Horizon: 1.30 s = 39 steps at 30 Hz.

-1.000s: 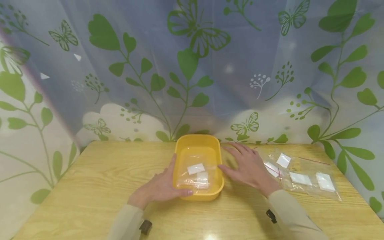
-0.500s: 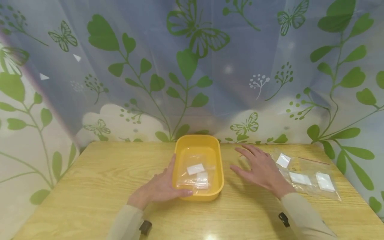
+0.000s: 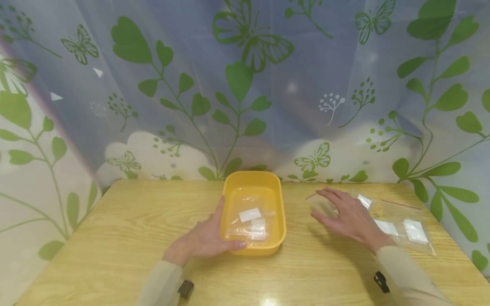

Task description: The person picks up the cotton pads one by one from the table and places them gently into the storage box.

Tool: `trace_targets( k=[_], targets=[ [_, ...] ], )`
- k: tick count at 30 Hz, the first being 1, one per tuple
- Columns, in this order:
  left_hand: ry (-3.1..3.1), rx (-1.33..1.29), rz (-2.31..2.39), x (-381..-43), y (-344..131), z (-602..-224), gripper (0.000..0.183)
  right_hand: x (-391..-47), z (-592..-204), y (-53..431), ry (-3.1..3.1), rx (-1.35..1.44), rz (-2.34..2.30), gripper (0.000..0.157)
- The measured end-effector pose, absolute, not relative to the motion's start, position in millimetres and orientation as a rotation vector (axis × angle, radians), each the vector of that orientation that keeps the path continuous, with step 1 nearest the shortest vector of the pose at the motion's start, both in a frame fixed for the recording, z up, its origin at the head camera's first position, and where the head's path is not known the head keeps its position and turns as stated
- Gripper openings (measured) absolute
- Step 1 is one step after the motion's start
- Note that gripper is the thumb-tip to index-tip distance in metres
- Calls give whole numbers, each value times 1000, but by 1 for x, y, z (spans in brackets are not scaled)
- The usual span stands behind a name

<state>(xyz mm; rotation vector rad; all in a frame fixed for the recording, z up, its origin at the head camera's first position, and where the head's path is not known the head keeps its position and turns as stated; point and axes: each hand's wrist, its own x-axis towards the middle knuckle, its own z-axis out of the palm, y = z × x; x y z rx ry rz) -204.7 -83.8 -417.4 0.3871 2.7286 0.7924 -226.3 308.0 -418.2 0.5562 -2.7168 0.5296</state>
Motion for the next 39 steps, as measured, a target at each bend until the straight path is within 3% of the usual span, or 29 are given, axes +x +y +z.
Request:
trace_targets(
  k=[19, 30, 39],
  targets=[
    [2743, 377, 774, -204, -84, -418, 139, -239, -434, 353, -2800, 543, 571, 53],
    [2725, 359, 780, -202, -83, -414, 138, -239, -431, 376, -2970, 296, 731, 67],
    [2716, 367, 768, -202, -83, -414, 137, -246, -435, 397, -2983, 299, 598, 66]
  ],
)
